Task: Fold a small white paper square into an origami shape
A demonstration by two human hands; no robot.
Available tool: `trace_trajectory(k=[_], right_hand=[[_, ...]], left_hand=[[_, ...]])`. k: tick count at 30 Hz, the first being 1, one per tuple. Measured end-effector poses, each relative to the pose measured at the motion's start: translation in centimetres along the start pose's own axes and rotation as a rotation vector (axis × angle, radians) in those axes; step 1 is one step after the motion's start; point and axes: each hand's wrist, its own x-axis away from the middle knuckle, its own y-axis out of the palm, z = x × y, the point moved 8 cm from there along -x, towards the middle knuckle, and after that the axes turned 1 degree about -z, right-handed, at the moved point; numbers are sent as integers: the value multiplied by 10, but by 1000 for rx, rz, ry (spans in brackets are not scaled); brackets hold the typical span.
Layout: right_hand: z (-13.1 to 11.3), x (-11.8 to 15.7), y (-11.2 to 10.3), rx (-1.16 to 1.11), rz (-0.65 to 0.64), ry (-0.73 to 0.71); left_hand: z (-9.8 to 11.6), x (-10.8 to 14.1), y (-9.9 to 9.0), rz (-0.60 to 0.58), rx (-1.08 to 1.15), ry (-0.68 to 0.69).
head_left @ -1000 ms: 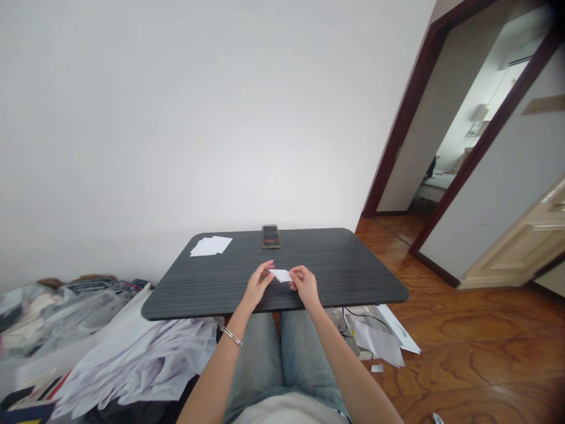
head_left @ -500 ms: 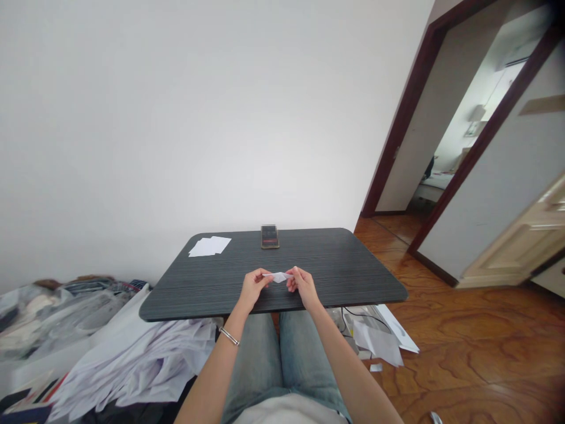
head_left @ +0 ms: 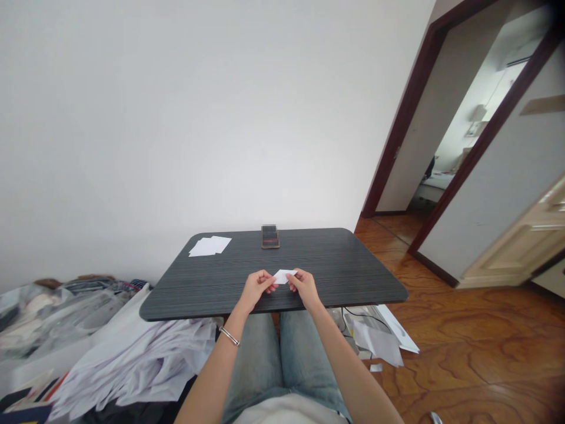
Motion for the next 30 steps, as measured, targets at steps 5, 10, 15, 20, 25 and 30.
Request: trace_trajectory(k=[5,10,15,20,25,30], right_hand=[[1,0,2,1,-20,12],[1,1,2,-12,-18,14],[-3,2,1,-30,1,4],[-2,1,0,-45,6,7],[0,0,0,-53,0,15],[1,0,1,-28,1,21]], left_hand=[[0,0,-1,10,19,-1],[-1,-2,-6,63,54,3],[1,-2,-9,87,56,23],[3,-1,-8,74,17,50],[6,0,-9,84,-39,86],[11,0,-12,145,-145,160]])
